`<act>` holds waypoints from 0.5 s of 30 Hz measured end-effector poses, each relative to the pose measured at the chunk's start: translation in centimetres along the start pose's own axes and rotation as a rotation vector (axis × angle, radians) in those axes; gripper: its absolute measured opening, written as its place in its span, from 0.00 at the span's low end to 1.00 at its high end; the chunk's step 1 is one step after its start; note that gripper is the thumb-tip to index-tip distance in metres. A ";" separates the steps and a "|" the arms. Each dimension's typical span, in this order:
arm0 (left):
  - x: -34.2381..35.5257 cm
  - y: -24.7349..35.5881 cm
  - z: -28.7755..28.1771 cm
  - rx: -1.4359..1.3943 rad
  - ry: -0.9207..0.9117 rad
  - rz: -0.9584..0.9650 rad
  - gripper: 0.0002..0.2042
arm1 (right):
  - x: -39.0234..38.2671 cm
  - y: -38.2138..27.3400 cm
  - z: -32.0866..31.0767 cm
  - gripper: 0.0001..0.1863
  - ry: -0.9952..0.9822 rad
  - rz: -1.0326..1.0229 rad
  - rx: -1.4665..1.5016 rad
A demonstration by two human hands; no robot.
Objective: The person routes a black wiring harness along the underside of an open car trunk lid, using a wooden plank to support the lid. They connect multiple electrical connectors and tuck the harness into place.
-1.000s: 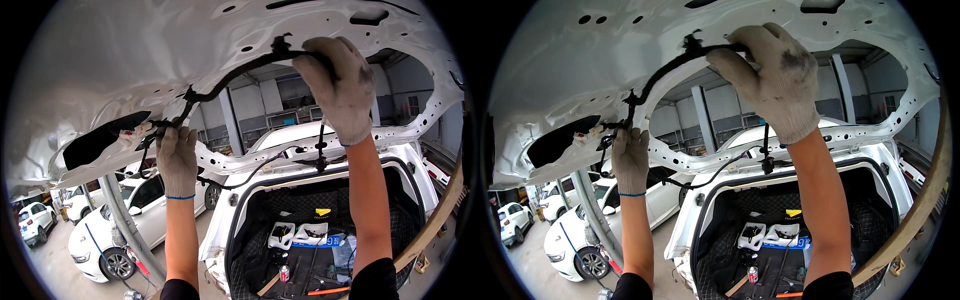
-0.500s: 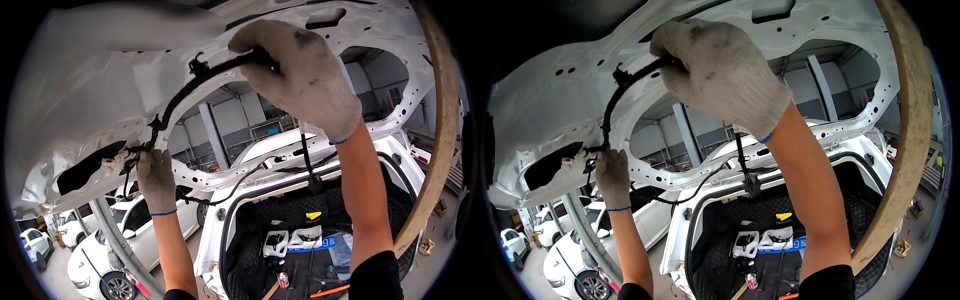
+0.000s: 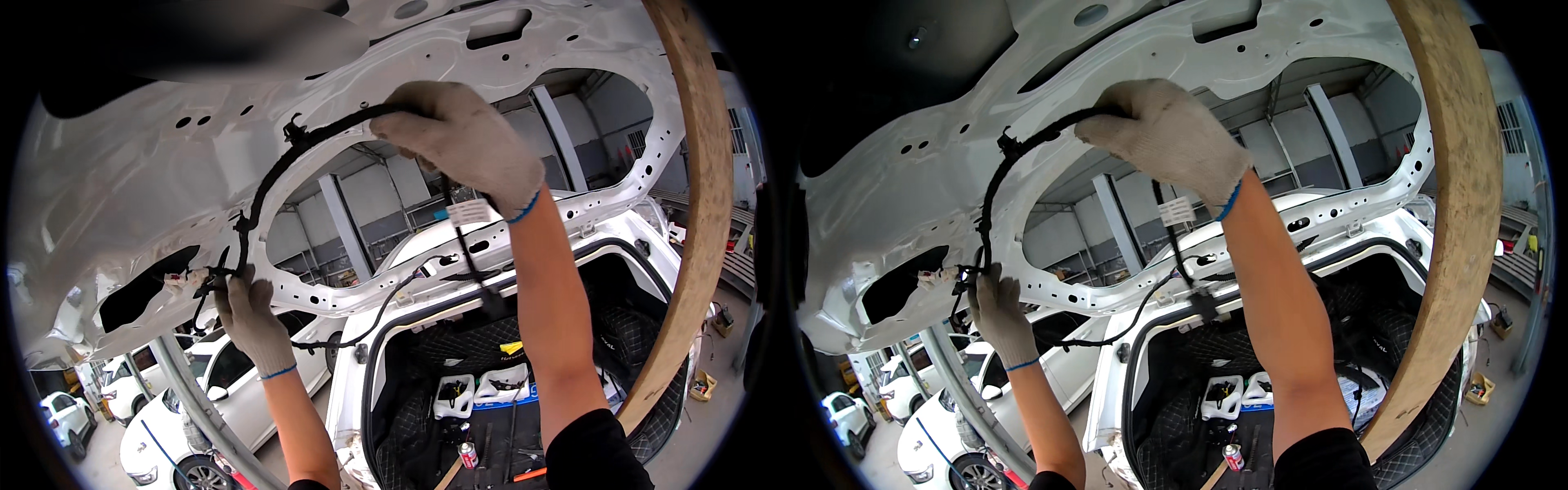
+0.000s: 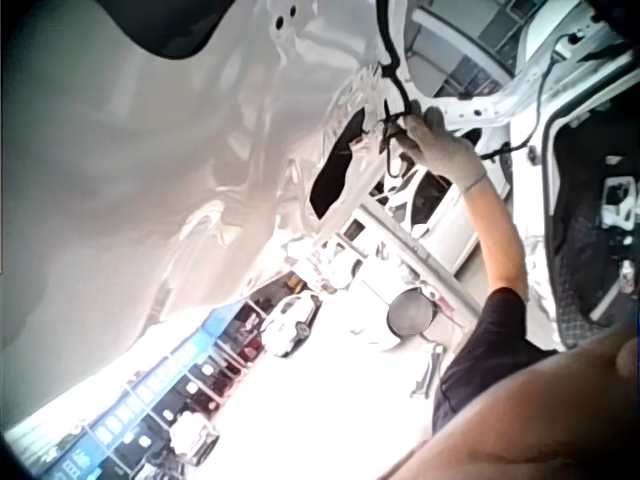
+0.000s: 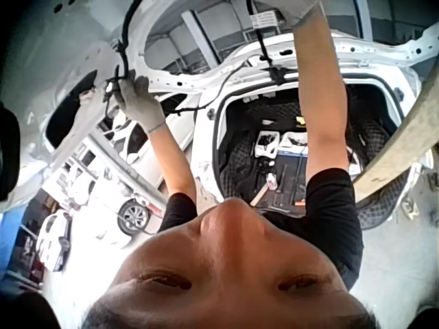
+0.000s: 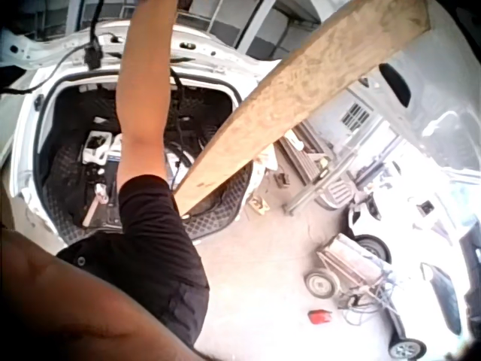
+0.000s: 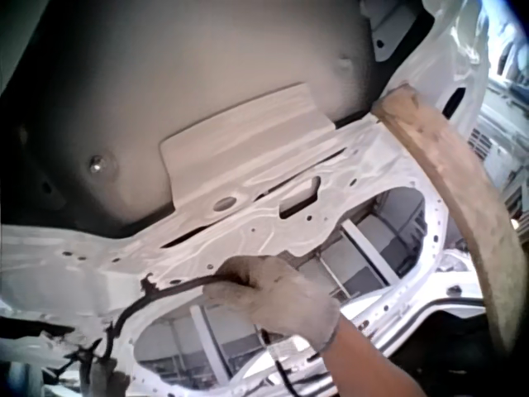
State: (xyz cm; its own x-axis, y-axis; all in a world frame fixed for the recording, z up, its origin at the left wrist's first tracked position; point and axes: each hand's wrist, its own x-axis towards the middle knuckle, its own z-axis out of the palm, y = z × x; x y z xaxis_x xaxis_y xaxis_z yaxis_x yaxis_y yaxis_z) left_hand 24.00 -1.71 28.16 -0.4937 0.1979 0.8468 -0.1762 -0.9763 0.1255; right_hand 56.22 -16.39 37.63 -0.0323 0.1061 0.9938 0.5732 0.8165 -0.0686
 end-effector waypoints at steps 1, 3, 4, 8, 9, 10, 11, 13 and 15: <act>-0.9 0.3 0.0 0.213 0.082 0.075 0.19 | 0.2 0.3 0.5 0.18 -0.003 0.011 0.046; -3.8 0.9 0.3 0.412 0.119 0.198 0.27 | 0.3 1.2 1.6 0.18 0.004 0.067 0.118; -5.5 1.3 0.6 0.370 0.118 0.167 0.31 | 0.5 1.6 2.1 0.18 0.013 0.141 0.136; -11.4 2.1 4.6 0.201 -0.029 0.170 0.20 | 1.2 3.0 3.7 0.18 0.057 0.156 0.130; -11.9 2.4 5.8 0.210 -0.133 0.031 0.19 | 1.3 3.1 4.0 0.19 0.048 0.152 0.104; -11.5 2.7 7.0 0.187 -0.275 0.045 0.19 | 1.3 3.2 4.4 0.19 0.053 0.129 0.093; -10.8 3.0 8.3 0.160 -0.394 0.040 0.19 | 1.3 3.3 4.8 0.19 0.067 0.092 0.100; -7.6 3.3 11.1 0.145 -0.646 0.012 0.23 | 1.3 3.5 5.5 0.20 0.141 0.013 0.116; -5.1 3.2 14.1 0.124 -0.746 -0.132 0.22 | 1.3 3.9 6.1 0.21 0.187 -0.090 0.049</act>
State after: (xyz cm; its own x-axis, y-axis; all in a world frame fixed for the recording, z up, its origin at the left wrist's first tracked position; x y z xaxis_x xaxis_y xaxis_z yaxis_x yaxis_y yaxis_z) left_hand 38.01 -7.06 31.52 0.2380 0.2453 0.9398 -0.0750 -0.9600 0.2696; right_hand 53.41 -9.57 38.11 0.0730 -0.0719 0.9947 0.5344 0.8450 0.0219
